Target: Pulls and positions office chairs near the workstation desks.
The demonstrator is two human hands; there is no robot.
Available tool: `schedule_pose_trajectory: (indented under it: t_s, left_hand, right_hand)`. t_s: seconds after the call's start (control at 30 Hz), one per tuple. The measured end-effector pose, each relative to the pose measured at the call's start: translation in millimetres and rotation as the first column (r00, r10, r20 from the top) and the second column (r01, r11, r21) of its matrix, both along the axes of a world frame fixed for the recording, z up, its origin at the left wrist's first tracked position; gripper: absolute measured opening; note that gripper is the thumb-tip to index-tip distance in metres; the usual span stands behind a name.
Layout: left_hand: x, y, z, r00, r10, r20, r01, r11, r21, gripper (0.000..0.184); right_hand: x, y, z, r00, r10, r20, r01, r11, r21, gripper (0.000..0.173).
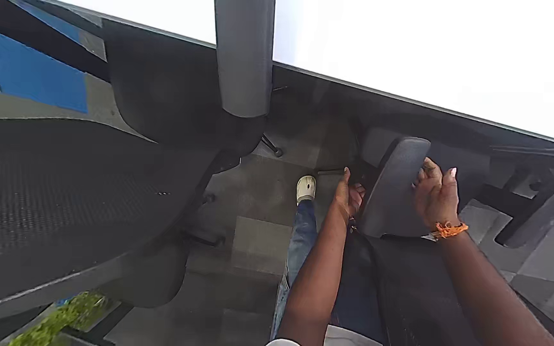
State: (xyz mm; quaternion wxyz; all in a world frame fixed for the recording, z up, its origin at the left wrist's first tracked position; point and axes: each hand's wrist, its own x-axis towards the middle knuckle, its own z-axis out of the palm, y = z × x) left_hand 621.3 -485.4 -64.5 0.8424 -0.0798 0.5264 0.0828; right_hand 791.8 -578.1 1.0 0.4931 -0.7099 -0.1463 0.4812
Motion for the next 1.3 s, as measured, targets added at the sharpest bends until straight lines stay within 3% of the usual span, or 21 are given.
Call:
schedule_pose_trajectory:
  t_s: [0.1,0.17,0.23,0.3,0.37,0.47,0.57,0.67,0.73,0.8,0.83,0.97,1.03,1.1,1.2,1.3]
  left_hand:
    - [0.9,-14.6,-8.8,0.991,-0.13,-0.026,0.132,0.984,0.12,0.077]
    - [-4.8,-29.6,-7.4,0.988,-0.154,0.008,0.147,0.959,0.242,0.08]
    - [-18.2,-46.0,-11.2,0.988,-0.151,0.014,0.14,0.946,0.291,0.075]
    - [-42.8,-67.0,-8.5,0.965,-0.237,-0.115,0.261,0.92,0.292,0.058]
    - [-68.6,-83.4,-3.8,0.845,-0.439,-0.307,0.524,0.793,0.311,0.043]
    - [-107.4,-105.4,6.8,0.653,-0.536,-0.536,0.728,0.64,0.246,0.044]
    - [-122.2,-129.7,37.2,0.504,-0.617,-0.604,0.83,0.54,0.141,0.046]
    - [-102.3,-144.2,65.4,0.294,-0.765,-0.573,0.956,0.247,0.16,0.042]
    - [-73.2,-147.1,79.3,0.094,-0.8,-0.593,0.97,-0.061,0.236,0.037]
    - [-39.1,-144.9,90.0,-0.158,-0.751,-0.641,0.884,-0.397,0.248,0.032]
    - [-21.6,-143.7,93.8,-0.263,-0.706,-0.657,0.83,-0.513,0.219,0.032]
    - [50.8,-138.2,99.3,-0.484,-0.563,-0.67,0.641,-0.749,0.166,0.048]
    - [96.6,-147.2,99.2,-0.483,-0.499,-0.719,0.569,-0.803,0.176,0.051]
    - [150.4,-167.4,101.1,-0.36,-0.527,-0.77,0.599,-0.763,0.242,0.055]
    - [231.5,-210.6,92.7,-0.109,-0.646,-0.755,0.714,-0.579,0.393,0.062]
    - [308.9,-248.3,77.6,0.032,-0.689,-0.724,0.808,-0.409,0.424,0.071]
  right_hand:
    - [55.3,-49.2,11.3,0.948,0.299,0.108,-0.276,0.942,-0.19,0.083]
    - [99.0,-86.1,44.1,0.821,0.545,0.17,-0.473,0.816,-0.333,0.076]
    - [147.2,-126.9,79.2,0.7,0.691,0.177,-0.565,0.689,-0.455,0.068]
    - [190.8,-180.5,106.1,0.647,0.732,0.214,-0.549,0.642,-0.535,0.066]
    - [230.2,-232.6,123.5,0.628,0.728,0.275,-0.482,0.641,-0.597,0.068]
    - [262.9,-305.9,123.4,0.662,0.672,0.333,-0.404,0.693,-0.597,0.069]
    - [265.9,-366.3,107.6,0.765,0.553,0.331,-0.379,0.801,-0.462,0.068]
    - [254.5,-397.7,82.8,0.868,0.402,0.29,-0.308,0.896,-0.321,0.064]
    - [247.2,-407.9,62.9,0.936,0.256,0.243,-0.199,0.951,-0.235,0.062]
    - [245.2,-411.3,45.4,0.977,0.099,0.191,-0.065,0.983,-0.174,0.059]
    - [247.5,-411.7,36.9,0.985,0.016,0.169,0.009,0.989,-0.145,0.058]
    - [259.9,-406.4,4.0,0.954,-0.286,0.087,0.29,0.956,-0.046,0.062]
    - [270.0,-401.2,-11.9,0.924,-0.377,0.057,0.378,0.926,-0.007,0.065]
    - [283.5,-394.9,-27.6,0.881,-0.473,0.034,0.473,0.881,-0.001,0.068]
    - [302.2,-393.0,-57.1,0.801,-0.598,-0.034,0.597,0.801,-0.03,0.071]
    - [328.1,-387.5,-82.6,0.822,-0.565,-0.068,0.565,0.825,-0.031,0.073]
